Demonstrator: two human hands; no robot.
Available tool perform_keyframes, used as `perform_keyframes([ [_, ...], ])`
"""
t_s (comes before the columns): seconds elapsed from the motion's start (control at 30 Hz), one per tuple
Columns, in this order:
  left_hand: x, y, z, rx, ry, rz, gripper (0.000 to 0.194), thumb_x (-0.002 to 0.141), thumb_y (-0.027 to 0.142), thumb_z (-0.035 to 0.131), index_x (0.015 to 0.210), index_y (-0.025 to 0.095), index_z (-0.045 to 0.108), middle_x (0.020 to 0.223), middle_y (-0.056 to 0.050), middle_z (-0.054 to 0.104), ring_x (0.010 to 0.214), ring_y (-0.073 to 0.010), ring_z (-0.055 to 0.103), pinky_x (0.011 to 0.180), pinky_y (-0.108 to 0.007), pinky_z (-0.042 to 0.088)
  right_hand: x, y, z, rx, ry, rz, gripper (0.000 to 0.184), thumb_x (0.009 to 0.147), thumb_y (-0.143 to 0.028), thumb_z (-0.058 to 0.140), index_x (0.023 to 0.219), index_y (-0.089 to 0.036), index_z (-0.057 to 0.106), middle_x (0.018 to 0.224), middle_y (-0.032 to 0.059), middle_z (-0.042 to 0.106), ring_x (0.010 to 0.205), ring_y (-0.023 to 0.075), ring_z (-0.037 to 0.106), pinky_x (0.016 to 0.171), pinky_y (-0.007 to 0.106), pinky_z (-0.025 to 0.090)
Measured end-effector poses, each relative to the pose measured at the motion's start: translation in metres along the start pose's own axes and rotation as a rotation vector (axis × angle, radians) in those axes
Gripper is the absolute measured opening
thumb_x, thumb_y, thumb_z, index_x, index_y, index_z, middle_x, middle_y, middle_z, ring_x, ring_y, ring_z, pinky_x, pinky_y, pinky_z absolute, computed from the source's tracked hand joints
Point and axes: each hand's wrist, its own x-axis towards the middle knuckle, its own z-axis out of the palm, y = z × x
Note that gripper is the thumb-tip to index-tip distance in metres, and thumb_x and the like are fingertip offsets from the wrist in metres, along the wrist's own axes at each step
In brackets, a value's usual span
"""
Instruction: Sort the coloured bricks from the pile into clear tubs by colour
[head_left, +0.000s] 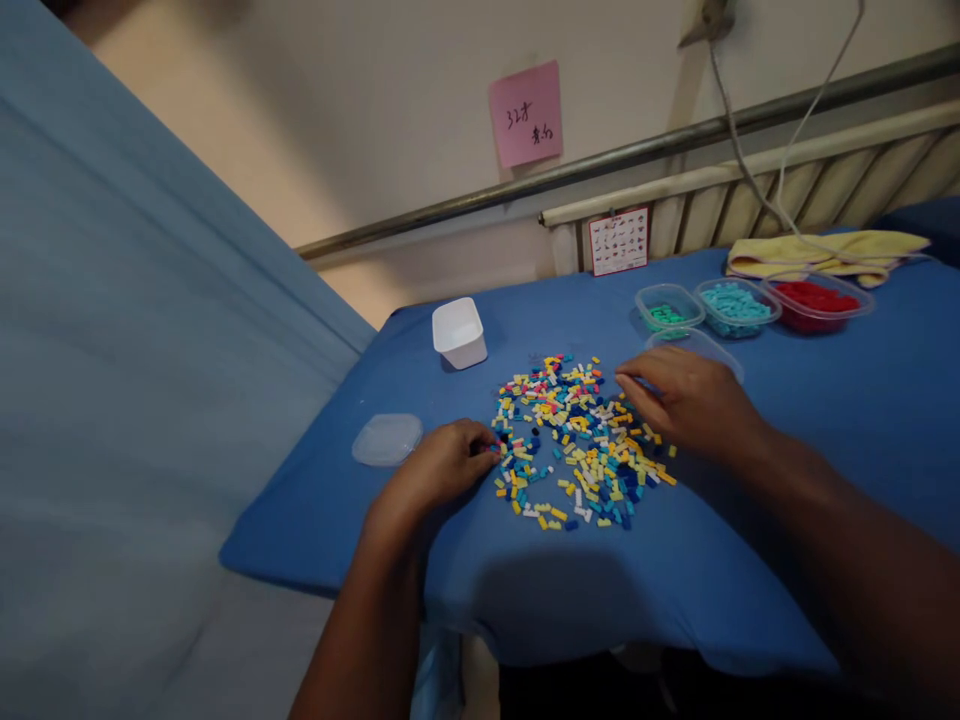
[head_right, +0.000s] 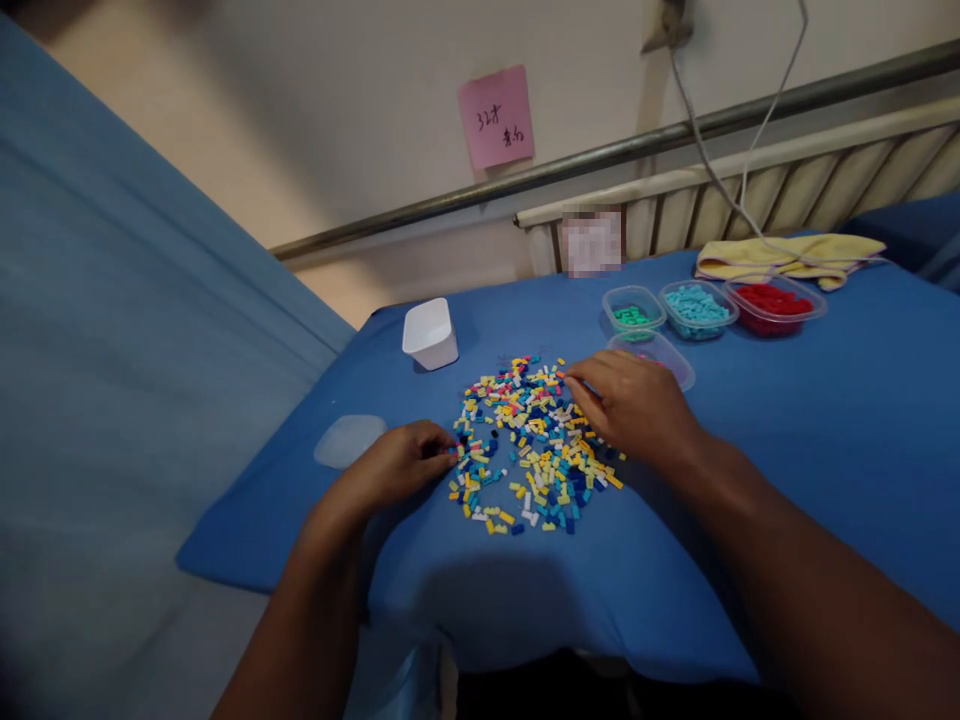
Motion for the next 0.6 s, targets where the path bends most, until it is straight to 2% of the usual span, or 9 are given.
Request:
perform_keyframes([
  [0.1, -0.004, 0.008, 0.004, 0.069, 0.022, -0.021, 0.025, 0.090, 0.040, 0.065, 0.101, 0.020, 0.075, 0.089, -0.007, 0.074, 0.075, -0.0212, 0.063, 0.065, -0.030, 0.038, -0.001, -0.006, 0.004, 0.051, -0.053, -0.045, 0.024, 0.105, -0.031, 0.054, 0.103, -0.020, 0.076, 0.098, 0.0099, 0.079, 0.091, 0.0274, 0.072, 0.080, 0.040, 0.052],
  [0.23, -0.006, 0.017, 0.012, 0.101, 0.074, 0.028, 0.018, 0.090, 0.026, 0.059, 0.102, 0.020, 0.072, 0.096, -0.009, 0.072, 0.078, -0.0213, 0.062, 0.067, -0.031, 0.038, -0.003, -0.014, 0.012, 0.104, -0.094, -0.102, 0.023, 0.106, -0.030, 0.055, 0.103, -0.019, 0.075, 0.094, 0.0095, 0.078, 0.088, 0.0254, 0.071, 0.078, 0.038, 0.051],
  [0.4, 0.000, 0.023, 0.019, 0.118, 0.127, 0.076, 0.019, 0.092, 0.024, 0.057, 0.100, 0.019, 0.073, 0.100, -0.012, 0.073, 0.085, -0.0239, 0.065, 0.073, -0.032, 0.041, -0.007, -0.024, 0.019, 0.132, -0.166, -0.164, 0.024, 0.107, -0.029, 0.053, 0.099, -0.020, 0.073, 0.091, 0.0075, 0.076, 0.087, 0.0228, 0.069, 0.075, 0.034, 0.047],
  [0.5, 0.001, 0.020, 0.014, 0.121, 0.111, 0.056, 0.031, 0.092, 0.023, 0.056, 0.117, 0.019, 0.073, 0.104, -0.011, 0.074, 0.086, -0.0239, 0.066, 0.074, -0.032, 0.042, -0.008, -0.029, 0.020, 0.163, -0.202, -0.178, 0.021, 0.106, -0.028, 0.056, 0.095, -0.021, 0.072, 0.088, 0.0058, 0.075, 0.082, 0.0210, 0.068, 0.071, 0.032, 0.044],
  [0.6, -0.002, 0.015, 0.004, 0.084, 0.112, -0.013, 0.044, 0.091, 0.024, 0.057, 0.133, 0.019, 0.067, 0.097, -0.009, 0.074, 0.081, -0.0219, 0.065, 0.070, -0.031, 0.041, -0.008, -0.031, 0.021, 0.187, -0.210, -0.190, 0.019, 0.104, -0.026, 0.058, 0.093, -0.021, 0.072, 0.086, 0.0053, 0.074, 0.078, 0.0199, 0.067, 0.068, 0.031, 0.041],
])
